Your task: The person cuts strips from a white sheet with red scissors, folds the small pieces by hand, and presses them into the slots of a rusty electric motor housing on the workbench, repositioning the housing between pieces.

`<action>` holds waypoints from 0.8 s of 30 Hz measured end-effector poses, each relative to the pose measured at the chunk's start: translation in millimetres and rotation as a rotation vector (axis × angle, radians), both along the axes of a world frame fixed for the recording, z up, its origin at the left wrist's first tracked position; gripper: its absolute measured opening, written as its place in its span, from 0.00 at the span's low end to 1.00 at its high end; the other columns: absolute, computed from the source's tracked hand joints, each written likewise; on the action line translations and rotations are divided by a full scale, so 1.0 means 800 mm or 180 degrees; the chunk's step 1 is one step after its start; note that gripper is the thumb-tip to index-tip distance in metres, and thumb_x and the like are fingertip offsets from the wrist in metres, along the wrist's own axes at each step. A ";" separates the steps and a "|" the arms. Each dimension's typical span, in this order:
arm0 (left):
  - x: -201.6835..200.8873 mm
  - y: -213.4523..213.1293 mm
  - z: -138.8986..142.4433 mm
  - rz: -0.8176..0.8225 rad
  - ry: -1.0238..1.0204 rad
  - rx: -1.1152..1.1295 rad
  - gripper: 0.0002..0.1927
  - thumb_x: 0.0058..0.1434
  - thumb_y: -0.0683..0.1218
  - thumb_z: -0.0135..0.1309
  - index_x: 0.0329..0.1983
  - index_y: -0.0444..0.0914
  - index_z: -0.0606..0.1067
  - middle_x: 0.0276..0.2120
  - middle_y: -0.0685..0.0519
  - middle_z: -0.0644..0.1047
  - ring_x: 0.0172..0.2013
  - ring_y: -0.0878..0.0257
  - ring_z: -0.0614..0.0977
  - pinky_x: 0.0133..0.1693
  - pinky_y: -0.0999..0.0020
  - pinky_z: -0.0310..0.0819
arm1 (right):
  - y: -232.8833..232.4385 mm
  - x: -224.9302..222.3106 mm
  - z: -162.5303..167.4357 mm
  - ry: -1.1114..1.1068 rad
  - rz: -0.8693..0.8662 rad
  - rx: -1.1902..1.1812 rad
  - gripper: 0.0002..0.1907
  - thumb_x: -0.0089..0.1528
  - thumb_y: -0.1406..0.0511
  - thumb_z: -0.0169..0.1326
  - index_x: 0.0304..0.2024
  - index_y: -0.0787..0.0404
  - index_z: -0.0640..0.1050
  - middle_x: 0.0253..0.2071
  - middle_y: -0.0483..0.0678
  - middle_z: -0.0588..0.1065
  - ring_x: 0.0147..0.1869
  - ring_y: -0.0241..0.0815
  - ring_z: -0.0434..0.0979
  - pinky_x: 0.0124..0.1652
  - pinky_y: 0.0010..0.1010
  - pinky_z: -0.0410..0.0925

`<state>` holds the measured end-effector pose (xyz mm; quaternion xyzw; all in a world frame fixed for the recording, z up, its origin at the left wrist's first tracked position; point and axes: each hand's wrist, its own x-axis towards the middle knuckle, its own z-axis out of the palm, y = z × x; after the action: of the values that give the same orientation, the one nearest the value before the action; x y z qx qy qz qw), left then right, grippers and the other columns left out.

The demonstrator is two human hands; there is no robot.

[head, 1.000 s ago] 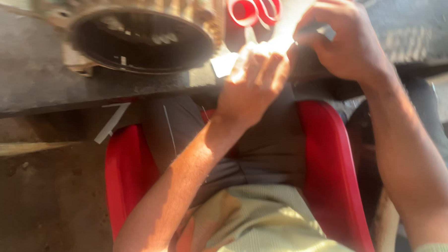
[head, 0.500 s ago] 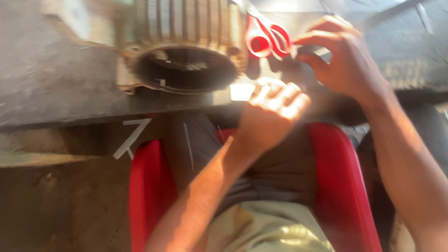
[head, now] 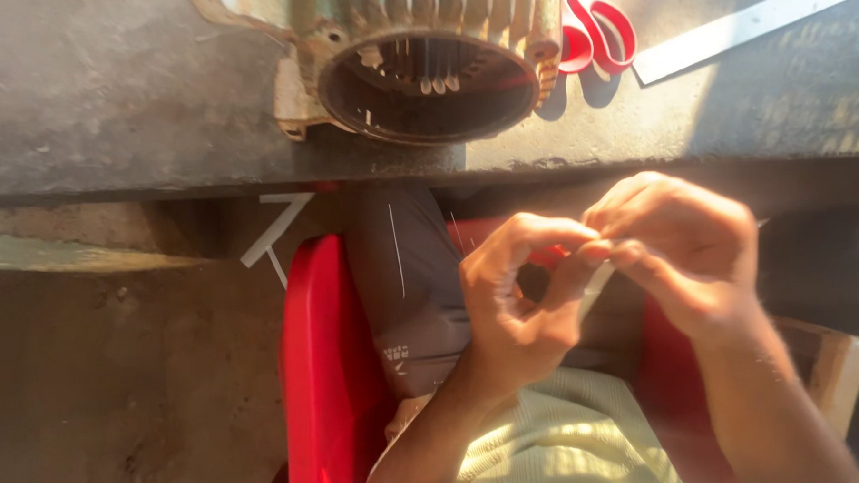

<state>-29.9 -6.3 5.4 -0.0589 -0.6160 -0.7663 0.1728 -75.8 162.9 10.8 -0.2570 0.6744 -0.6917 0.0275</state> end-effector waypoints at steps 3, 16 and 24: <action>0.005 -0.013 0.002 -0.0110 -0.0103 -0.0076 0.05 0.68 0.39 0.63 0.42 0.38 0.78 0.33 0.55 0.78 0.27 0.73 0.75 0.32 0.77 0.70 | -0.007 0.003 -0.003 -0.0348 0.0203 -0.0329 0.06 0.67 0.71 0.58 0.36 0.69 0.75 0.37 0.54 0.77 0.46 0.42 0.78 0.50 0.30 0.72; 0.009 -0.051 0.011 -0.0491 -0.0151 -0.0814 0.11 0.62 0.35 0.64 0.44 0.43 0.82 0.36 0.57 0.74 0.34 0.69 0.78 0.34 0.73 0.69 | 0.014 0.011 0.000 -0.1239 0.1005 0.0081 0.10 0.60 0.73 0.61 0.42 0.69 0.75 0.45 0.53 0.77 0.48 0.39 0.77 0.48 0.32 0.73; 0.007 -0.061 0.019 -0.0994 0.0017 -0.1138 0.15 0.58 0.33 0.63 0.47 0.40 0.82 0.35 0.53 0.79 0.35 0.62 0.82 0.35 0.69 0.73 | 0.014 0.015 -0.013 -0.0518 0.0776 0.0228 0.08 0.60 0.76 0.64 0.41 0.70 0.79 0.41 0.53 0.81 0.44 0.37 0.81 0.43 0.29 0.74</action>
<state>-24.7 -55.3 20.3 -0.1852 -0.7249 -0.6623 0.0406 -63.9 174.4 0.3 -0.2789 0.6579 -0.6773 0.1749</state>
